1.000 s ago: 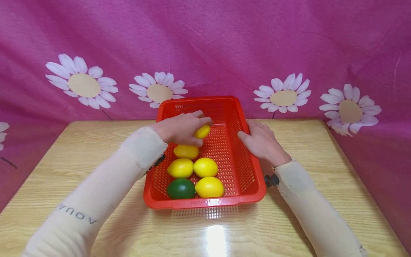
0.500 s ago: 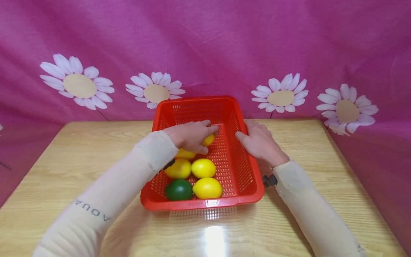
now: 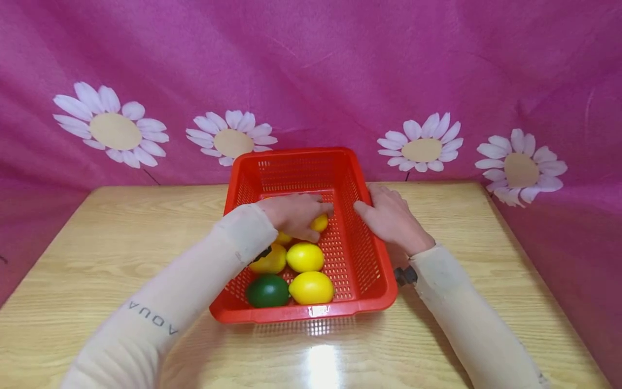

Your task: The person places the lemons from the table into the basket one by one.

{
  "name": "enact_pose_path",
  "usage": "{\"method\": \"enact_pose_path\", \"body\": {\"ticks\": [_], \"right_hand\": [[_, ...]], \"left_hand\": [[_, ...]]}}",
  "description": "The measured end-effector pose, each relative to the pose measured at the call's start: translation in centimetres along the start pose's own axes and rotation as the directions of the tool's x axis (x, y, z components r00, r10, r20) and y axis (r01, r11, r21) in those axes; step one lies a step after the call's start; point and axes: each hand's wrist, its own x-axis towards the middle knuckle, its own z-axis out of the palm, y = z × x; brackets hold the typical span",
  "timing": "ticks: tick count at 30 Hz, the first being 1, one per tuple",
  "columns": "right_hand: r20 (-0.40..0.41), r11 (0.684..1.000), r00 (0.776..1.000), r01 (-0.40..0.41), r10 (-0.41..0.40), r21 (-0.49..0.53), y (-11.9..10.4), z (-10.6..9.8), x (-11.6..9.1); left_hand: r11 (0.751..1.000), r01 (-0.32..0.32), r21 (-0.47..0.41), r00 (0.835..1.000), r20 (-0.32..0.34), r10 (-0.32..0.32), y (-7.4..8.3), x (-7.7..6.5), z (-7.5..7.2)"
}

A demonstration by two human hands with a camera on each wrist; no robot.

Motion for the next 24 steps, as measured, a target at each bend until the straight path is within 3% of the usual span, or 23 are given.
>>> {"method": "enact_pose_path", "body": {"ticks": [4, 16, 24], "right_hand": [[0.001, 1.000, 1.000, -0.001, 0.001, 0.014, -0.1, 0.0, -0.1], [-0.009, 1.000, 1.000, -0.002, 0.002, -0.005, 0.1, 0.1, -0.1], [0.009, 0.999, 1.000, -0.009, 0.008, 0.042, 0.0, -0.1, -0.2]], "left_hand": [[0.999, -0.022, -0.025, 1.000, 0.003, 0.022, -0.1, 0.2, 0.1], [1.000, 0.021, -0.008, 0.998, 0.052, -0.020, -0.1, 0.3, 0.8], [0.999, 0.047, -0.017, 0.998, 0.033, -0.046, -0.3, -0.9, -0.2]]}}
